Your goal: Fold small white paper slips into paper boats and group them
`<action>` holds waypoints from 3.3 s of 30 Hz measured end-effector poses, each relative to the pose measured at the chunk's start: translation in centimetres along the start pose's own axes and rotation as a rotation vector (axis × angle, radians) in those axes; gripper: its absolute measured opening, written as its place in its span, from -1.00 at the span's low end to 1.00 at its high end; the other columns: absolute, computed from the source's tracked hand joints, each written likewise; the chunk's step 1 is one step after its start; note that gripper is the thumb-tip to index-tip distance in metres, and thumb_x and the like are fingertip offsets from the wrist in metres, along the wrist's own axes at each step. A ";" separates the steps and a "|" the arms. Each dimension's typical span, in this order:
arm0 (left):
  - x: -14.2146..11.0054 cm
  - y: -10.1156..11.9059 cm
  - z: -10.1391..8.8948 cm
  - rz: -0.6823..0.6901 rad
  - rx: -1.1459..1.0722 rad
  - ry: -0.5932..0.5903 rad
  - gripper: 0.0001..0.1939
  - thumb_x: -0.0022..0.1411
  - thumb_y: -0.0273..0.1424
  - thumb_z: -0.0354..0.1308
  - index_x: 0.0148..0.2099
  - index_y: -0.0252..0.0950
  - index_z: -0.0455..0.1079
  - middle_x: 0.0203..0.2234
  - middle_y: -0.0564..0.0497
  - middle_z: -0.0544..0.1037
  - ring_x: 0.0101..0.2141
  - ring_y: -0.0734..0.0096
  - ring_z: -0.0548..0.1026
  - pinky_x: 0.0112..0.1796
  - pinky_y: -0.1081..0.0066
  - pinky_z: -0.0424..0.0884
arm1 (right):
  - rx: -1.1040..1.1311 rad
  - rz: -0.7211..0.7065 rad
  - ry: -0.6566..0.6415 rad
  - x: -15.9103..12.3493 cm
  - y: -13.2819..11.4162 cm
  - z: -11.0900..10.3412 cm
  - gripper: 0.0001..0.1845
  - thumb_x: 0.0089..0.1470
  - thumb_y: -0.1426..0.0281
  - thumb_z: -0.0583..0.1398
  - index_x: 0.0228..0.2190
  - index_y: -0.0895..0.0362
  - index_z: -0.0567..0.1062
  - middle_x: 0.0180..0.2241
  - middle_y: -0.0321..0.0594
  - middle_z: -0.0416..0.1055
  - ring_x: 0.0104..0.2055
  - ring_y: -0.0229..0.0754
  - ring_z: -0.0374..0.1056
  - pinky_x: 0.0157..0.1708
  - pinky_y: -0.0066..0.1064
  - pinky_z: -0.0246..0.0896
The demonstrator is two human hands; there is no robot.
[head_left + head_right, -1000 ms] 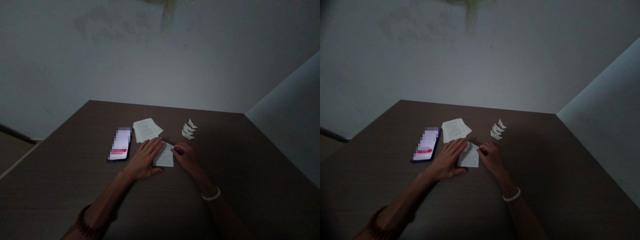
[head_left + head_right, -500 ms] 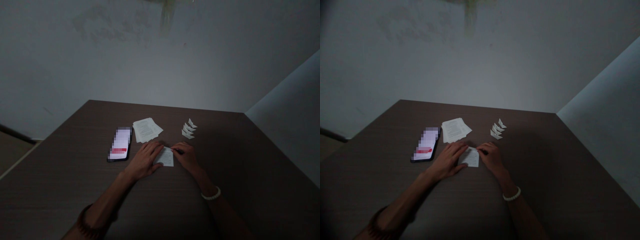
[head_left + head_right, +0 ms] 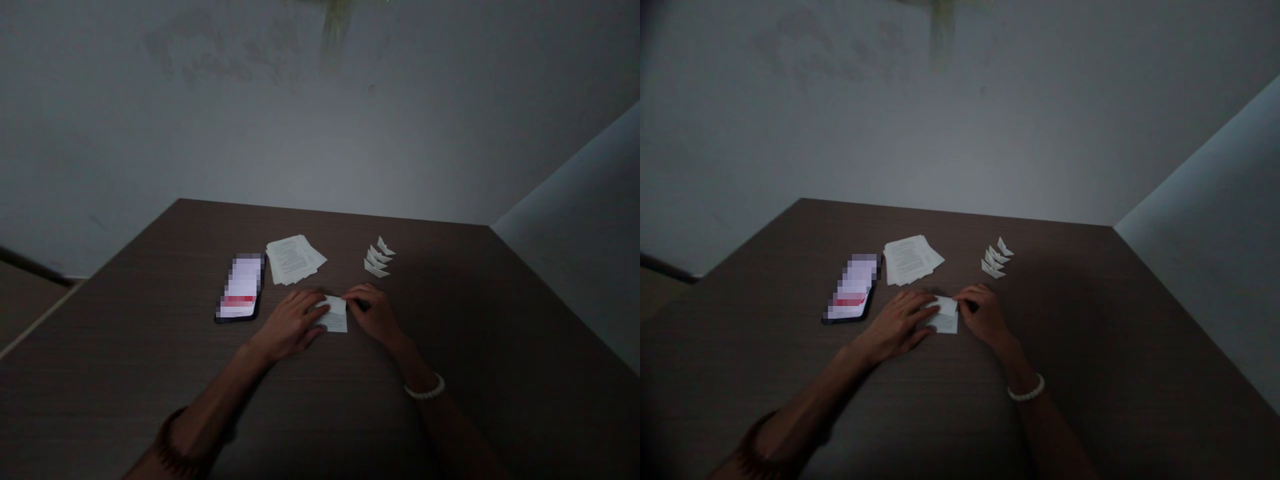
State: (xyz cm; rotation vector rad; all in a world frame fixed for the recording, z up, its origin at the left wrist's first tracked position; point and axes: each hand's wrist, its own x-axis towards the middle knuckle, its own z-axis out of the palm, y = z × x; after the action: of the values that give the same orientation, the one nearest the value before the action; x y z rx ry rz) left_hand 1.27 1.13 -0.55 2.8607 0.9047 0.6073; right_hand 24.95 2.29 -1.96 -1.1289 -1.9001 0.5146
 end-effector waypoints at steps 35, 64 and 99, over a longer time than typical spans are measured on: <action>0.1 0.2 0.3 -0.038 -0.044 0.025 -0.43 0.29 -0.32 0.10 0.30 -0.27 0.08 0.23 -0.22 0.22 0.19 0.01 0.21 0.10 -0.01 0.27 | 0.021 -0.029 -0.090 -0.2 -1.2 -0.7 -0.83 0.19 0.35 0.17 -0.22 0.09 0.55 -0.25 -0.18 0.52 -0.20 -0.13 0.39 -0.14 -0.23 0.25; 0.2 -0.6 -0.3 -0.079 0.101 0.206 -0.79 0.32 -0.46 0.04 -0.04 -0.26 0.42 -0.14 -0.14 0.48 -0.16 0.17 0.41 -0.18 0.15 0.37 | 0.265 0.477 0.319 0.1 -2.3 0.6 -0.75 -0.01 0.23 0.26 -0.54 0.11 0.38 -0.51 -0.23 0.51 -0.47 -0.13 0.45 -0.49 -0.42 0.28; 0.5 -0.4 -0.9 -0.176 0.055 -0.003 -0.77 0.33 -0.37 0.03 -0.09 -0.27 0.48 -0.08 -0.10 0.52 -0.07 0.13 0.41 -0.08 0.13 0.30 | -0.200 -0.181 -0.136 -0.8 -2.0 -0.2 -0.65 -0.05 0.63 0.17 -0.23 0.07 0.55 0.03 -0.18 0.45 0.00 -0.05 0.34 -0.03 -0.15 0.33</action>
State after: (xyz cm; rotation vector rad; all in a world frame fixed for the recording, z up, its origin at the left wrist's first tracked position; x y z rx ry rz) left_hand 1.05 1.64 0.40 2.7864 1.1749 0.5676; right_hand 24.32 0.54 -0.83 -1.0558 -2.1864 0.3133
